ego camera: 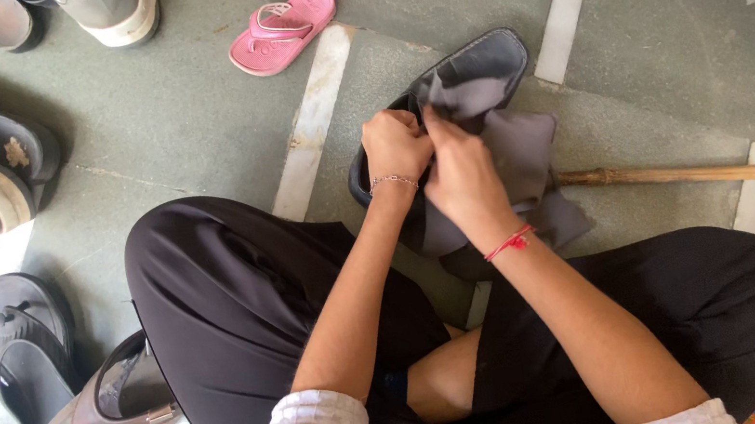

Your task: The person sits on the floor and wipes several pairs of shoes with a gray cloth, including sandals and slip-ons. After cleaning each shoe, the person places it on a nearby white shoe rack.

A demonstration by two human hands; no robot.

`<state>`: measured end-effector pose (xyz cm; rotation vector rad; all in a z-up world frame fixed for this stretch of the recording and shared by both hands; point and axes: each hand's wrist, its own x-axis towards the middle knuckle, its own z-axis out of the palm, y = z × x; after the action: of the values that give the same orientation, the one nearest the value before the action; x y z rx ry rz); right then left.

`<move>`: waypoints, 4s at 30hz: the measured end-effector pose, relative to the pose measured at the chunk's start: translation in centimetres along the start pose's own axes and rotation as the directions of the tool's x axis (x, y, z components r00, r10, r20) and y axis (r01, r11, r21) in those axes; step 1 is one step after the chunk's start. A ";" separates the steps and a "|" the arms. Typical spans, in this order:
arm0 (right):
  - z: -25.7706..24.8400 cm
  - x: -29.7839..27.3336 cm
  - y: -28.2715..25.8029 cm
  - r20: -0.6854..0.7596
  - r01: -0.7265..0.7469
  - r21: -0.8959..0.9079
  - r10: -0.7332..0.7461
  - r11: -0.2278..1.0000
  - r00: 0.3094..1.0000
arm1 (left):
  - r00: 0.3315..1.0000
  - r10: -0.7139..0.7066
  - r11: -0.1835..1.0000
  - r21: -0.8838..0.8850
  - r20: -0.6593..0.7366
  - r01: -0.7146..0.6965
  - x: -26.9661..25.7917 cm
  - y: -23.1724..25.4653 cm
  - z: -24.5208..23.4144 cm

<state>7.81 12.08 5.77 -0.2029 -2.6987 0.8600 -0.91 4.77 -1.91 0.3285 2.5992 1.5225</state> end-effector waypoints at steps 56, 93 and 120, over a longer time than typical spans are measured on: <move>-1.5 1.7 1.4 0.107 -0.121 -0.497 0.198 0.859 0.974 | 0.941 -0.338 0.722 -0.649 -0.028 0.240 0.6 -1.4 0.6; 2.1 11.0 -11.5 -0.039 0.440 -0.137 -0.449 0.887 0.893 | 0.815 0.322 0.930 0.324 -0.482 -0.175 16.3 -7.4 -31.4; 31.9 34.6 -23.3 0.249 0.560 -0.518 -0.513 0.646 0.822 | 0.998 0.021 0.739 0.673 -0.065 0.028 28.4 -16.3 -38.0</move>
<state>-36.25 -16.37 2.98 0.5155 -2.7557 -0.1456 -38.36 -28.27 2.85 0.3243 3.1134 0.5127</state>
